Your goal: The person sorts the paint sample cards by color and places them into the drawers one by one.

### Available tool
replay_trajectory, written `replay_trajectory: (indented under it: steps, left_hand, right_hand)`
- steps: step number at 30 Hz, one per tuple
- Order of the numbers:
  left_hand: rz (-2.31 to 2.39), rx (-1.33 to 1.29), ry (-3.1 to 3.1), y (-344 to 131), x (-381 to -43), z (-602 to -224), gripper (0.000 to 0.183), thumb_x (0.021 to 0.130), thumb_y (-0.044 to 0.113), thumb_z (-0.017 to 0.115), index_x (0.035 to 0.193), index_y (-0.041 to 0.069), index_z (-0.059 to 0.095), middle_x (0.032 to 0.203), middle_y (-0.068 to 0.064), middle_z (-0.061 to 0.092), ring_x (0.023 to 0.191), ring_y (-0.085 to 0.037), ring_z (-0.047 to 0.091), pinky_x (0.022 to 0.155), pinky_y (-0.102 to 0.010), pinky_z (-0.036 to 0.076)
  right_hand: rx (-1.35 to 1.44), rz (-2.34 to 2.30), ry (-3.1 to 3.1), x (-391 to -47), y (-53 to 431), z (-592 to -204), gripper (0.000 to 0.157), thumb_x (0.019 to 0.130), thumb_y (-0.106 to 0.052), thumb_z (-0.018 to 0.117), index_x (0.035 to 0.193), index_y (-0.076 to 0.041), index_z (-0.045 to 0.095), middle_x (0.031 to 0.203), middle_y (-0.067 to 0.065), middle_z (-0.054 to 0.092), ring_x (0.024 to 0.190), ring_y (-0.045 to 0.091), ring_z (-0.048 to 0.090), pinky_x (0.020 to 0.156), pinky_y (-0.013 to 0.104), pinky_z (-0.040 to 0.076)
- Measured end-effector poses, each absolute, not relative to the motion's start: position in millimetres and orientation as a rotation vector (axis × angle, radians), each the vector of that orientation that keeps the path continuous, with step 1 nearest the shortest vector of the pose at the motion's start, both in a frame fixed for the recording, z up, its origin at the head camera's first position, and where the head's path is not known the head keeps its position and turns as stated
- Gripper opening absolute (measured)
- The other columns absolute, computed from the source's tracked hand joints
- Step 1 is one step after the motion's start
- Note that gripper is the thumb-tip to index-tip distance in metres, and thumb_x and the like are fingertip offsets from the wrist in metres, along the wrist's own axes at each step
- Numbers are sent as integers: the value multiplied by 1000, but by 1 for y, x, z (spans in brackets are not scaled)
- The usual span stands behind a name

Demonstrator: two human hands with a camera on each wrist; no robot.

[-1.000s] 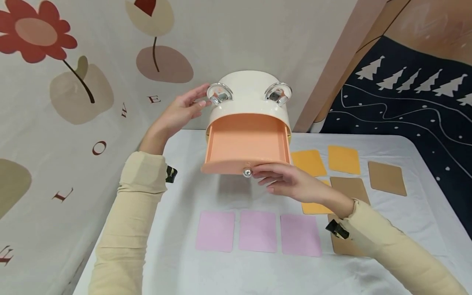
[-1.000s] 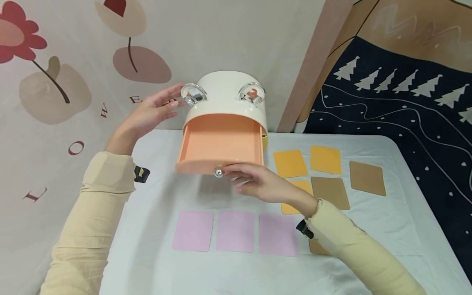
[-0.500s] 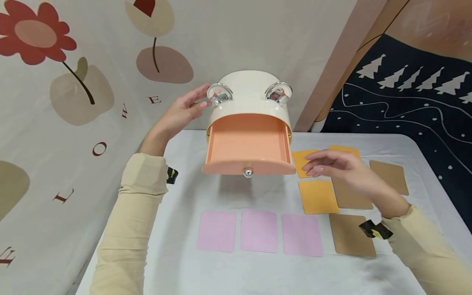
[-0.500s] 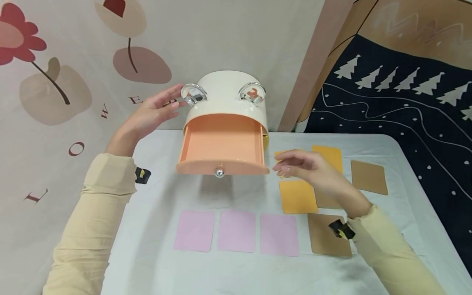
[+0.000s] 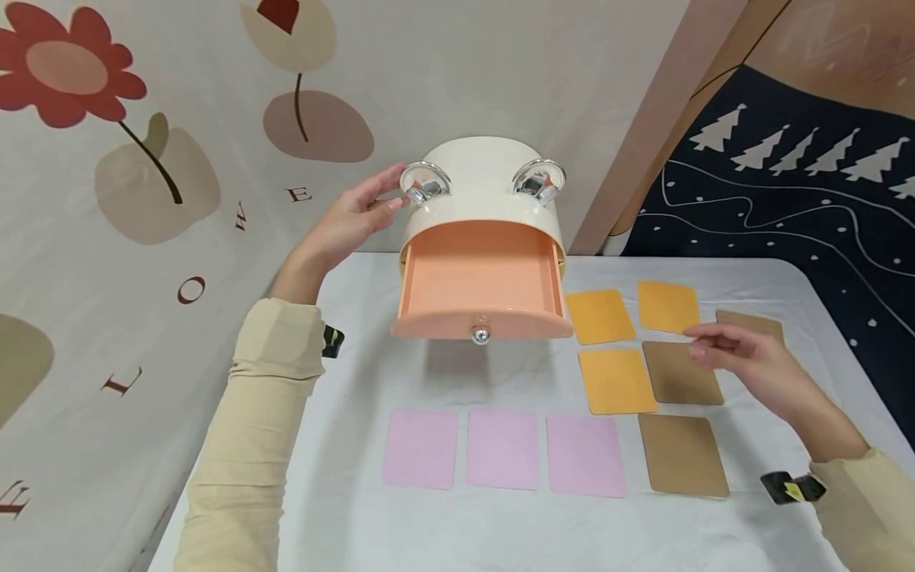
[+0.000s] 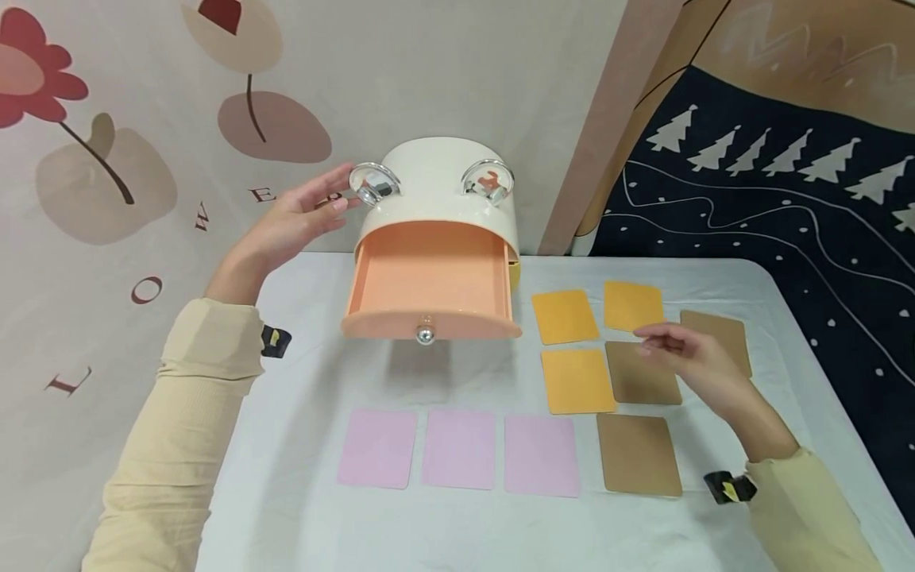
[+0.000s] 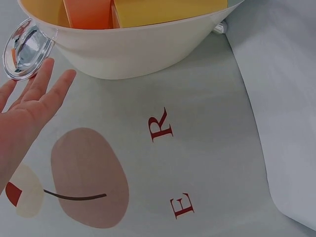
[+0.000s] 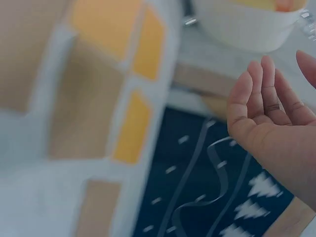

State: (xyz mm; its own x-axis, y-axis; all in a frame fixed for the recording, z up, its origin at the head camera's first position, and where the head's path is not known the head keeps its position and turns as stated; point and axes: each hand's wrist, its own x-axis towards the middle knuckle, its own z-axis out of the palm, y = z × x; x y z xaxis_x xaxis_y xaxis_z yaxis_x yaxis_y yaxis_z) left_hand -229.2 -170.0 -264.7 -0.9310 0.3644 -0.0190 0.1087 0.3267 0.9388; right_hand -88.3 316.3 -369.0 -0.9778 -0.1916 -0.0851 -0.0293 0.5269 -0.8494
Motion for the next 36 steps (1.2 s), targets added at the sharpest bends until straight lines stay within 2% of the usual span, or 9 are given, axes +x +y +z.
replay_trajectory:
  steps: [4, 6, 9, 13, 20, 24, 30, 36]
  left_hand:
    - [1641, 435, 2378, -170, -229, -264, 55, 96, 14, 47, 146, 20, 24, 145, -6, 31, 127, -18, 36, 104, -39, 31]
    - [1640, 435, 2382, -170, -229, -264, 55, 96, 14, 47, 146, 19, 24, 145, -6, 31, 126, -18, 37, 104, -39, 32]
    - [1646, 433, 2379, -171, -229, -265, 56, 96, 14, 48, 146, 19, 24, 145, -6, 31, 126, -18, 37, 103, -39, 32]
    - [1656, 433, 2367, -171, -228, -265, 56, 95, 14, 48, 146, 19, 24, 145, -6, 31, 125, -18, 37, 103, -38, 32]
    - [1649, 442, 2368, -170, -229, -264, 56, 96, 14, 48, 146, 19, 24, 145, -6, 31, 125, -18, 37, 103, -39, 33]
    - [1640, 436, 2371, -170, -229, -264, 56, 96, 15, 48, 146, 20, 24, 145, -5, 31, 125, -18, 38, 103, -39, 33]
    - [1644, 435, 2374, -170, -229, -265, 57, 96, 14, 48, 146, 19, 23, 144, -6, 31, 125, -19, 38, 102, -42, 33]
    - [1652, 437, 2374, -170, -227, -264, 57, 95, 12, 48, 146, 17, 23, 144, -7, 31, 125, -20, 38, 102, -41, 34]
  right_hand:
    - [-120, -1375, 2580, -74, 342, -395, 28, 94, -14, 52, 117, 2, 52, 99, -19, 59, 85, 0, 57, 70, 14, 47]
    - [-67, -1328, 2569, -67, 352, -408, 32, 95, -15, 51, 118, 8, 49, 98, -17, 59, 83, 0, 56, 68, 16, 47]
    - [26, -1227, 2555, -57, 363, -426, 40, 93, -18, 54, 118, 12, 48, 96, -8, 61, 79, 1, 54, 65, 20, 47]
    - [124, -1104, 2538, -45, 366, -446, 46, 89, -22, 61, 117, 11, 50, 94, 4, 60, 75, 4, 51, 62, 23, 45]
    - [204, -969, 2591, -38, 359, -463, 61, 79, -35, 70, 116, 9, 51, 96, 10, 49, 80, 17, 41, 61, 21, 37]
    - [146, -939, 2640, -39, 354, -466, 56, 77, -27, 73, 113, 10, 51, 95, 12, 46, 83, 22, 38, 61, 22, 34]
    - [54, -920, 2714, -39, 350, -468, 43, 70, -11, 78, 101, 9, 54, 87, 11, 44, 78, 22, 37, 59, 24, 32]
    - [56, -898, 2728, -40, 350, -468, 34, 70, -4, 76, 93, 7, 55, 87, 11, 45, 81, 24, 38, 61, 22, 34]
